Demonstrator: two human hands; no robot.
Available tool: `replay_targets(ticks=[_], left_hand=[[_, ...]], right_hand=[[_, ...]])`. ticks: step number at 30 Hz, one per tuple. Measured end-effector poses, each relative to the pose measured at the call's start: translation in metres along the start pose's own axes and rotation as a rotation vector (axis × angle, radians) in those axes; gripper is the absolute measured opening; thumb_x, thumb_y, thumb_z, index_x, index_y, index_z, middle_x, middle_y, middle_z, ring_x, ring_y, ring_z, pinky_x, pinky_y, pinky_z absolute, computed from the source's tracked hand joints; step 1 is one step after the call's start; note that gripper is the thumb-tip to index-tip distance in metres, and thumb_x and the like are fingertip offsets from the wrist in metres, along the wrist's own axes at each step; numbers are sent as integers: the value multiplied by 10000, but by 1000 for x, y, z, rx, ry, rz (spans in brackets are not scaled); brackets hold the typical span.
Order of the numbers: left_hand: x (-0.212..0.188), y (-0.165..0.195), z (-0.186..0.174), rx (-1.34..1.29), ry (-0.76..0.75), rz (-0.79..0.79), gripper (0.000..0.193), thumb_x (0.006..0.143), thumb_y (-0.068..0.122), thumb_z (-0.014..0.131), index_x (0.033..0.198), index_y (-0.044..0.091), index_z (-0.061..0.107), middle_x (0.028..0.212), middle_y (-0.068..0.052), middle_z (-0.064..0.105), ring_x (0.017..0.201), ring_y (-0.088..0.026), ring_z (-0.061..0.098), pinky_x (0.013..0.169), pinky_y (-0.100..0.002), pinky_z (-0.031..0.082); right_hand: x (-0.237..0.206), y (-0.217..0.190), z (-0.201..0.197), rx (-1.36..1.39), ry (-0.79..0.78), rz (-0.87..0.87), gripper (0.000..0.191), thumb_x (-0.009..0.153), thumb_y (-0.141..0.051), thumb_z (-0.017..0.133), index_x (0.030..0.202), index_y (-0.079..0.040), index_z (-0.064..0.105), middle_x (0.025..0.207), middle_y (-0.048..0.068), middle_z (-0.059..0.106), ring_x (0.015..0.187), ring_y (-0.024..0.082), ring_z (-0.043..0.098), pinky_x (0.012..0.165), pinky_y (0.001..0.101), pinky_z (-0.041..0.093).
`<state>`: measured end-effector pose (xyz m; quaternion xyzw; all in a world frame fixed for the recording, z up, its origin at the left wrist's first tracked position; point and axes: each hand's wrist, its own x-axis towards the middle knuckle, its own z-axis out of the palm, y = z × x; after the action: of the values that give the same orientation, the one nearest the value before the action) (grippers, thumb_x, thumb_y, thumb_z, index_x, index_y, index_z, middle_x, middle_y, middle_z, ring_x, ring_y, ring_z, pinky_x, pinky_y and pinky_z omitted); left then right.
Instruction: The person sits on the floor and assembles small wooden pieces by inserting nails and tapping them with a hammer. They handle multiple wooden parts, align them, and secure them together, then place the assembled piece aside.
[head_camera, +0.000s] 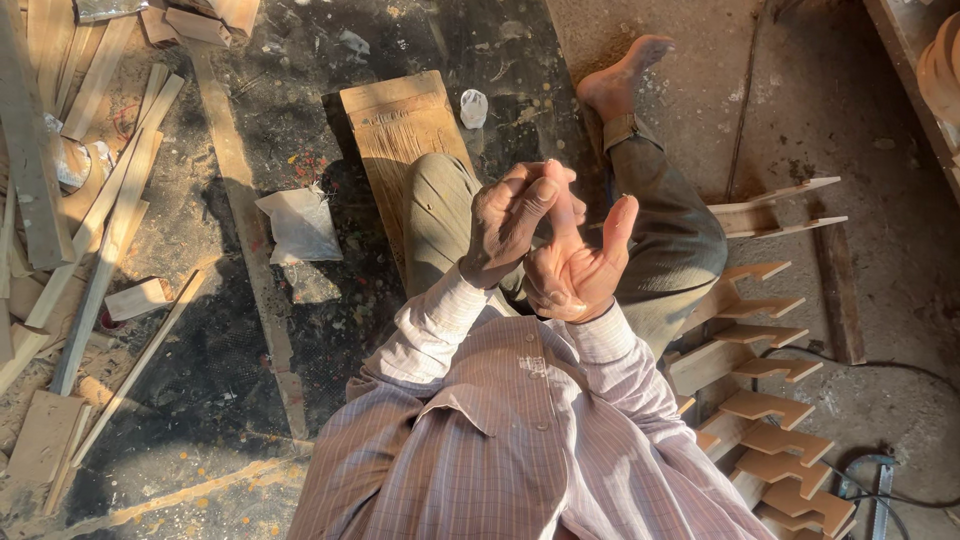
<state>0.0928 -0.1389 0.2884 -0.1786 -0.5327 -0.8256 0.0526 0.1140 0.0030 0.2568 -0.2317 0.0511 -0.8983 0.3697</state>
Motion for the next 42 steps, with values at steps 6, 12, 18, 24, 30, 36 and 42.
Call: replay_targets(ticks=[6,12,18,24,30,36,42], left_hand=[[2,-9,-6,-116,62,-52,415,1160,338,521,926,9,618,772,-72,650,697,-150,683,668,-280,545],[9,14,-14,13,-53,-227,426,1127,371,507,1039,-11,675,800,-79,707,701,-114,673,694,-244,543],[-6,28,-20,50,-99,-65,429,1128,329,566,1374,-21,595,1097,-117,764,980,-154,763,974,-291,617],[-6,8,-13,691,290,328,178,1006,123,796,1133,18,729,1007,-104,779,870,-161,768,727,-279,607],[-16,27,-8,738,266,203,149,995,149,788,1068,28,739,841,-71,708,685,-164,715,617,-276,542],[-28,24,19,514,-232,349,362,1147,251,568,1399,-8,581,1308,-155,679,1255,-263,656,1106,-404,492],[-34,-6,13,182,-331,-47,279,1085,264,622,1208,17,664,1146,-93,686,1126,-177,682,1034,-360,535]], right_hand=[[-7,10,-9,-82,53,153,990,833,-961,124,1674,-448,32,900,323,675,538,235,557,528,264,485],[-9,8,-9,-148,148,74,1071,810,-954,138,1709,-381,39,944,283,665,560,211,545,501,280,435],[-12,1,-5,-187,180,86,1161,790,-967,142,1714,-268,79,960,260,665,582,206,526,531,274,450],[-8,-2,-7,-581,260,87,1181,838,-957,157,1740,-195,110,984,234,665,619,186,524,613,278,441],[-5,-5,-2,-718,314,1,1245,803,-986,269,1708,-160,51,1475,210,461,1260,250,539,1023,330,511],[16,-12,-3,-842,216,-50,1299,796,-886,599,1704,-146,37,1689,205,299,1475,342,439,1192,440,469],[22,-14,2,-613,118,-44,1290,794,-653,837,1714,-210,49,1689,157,333,1496,293,462,1163,471,521]])
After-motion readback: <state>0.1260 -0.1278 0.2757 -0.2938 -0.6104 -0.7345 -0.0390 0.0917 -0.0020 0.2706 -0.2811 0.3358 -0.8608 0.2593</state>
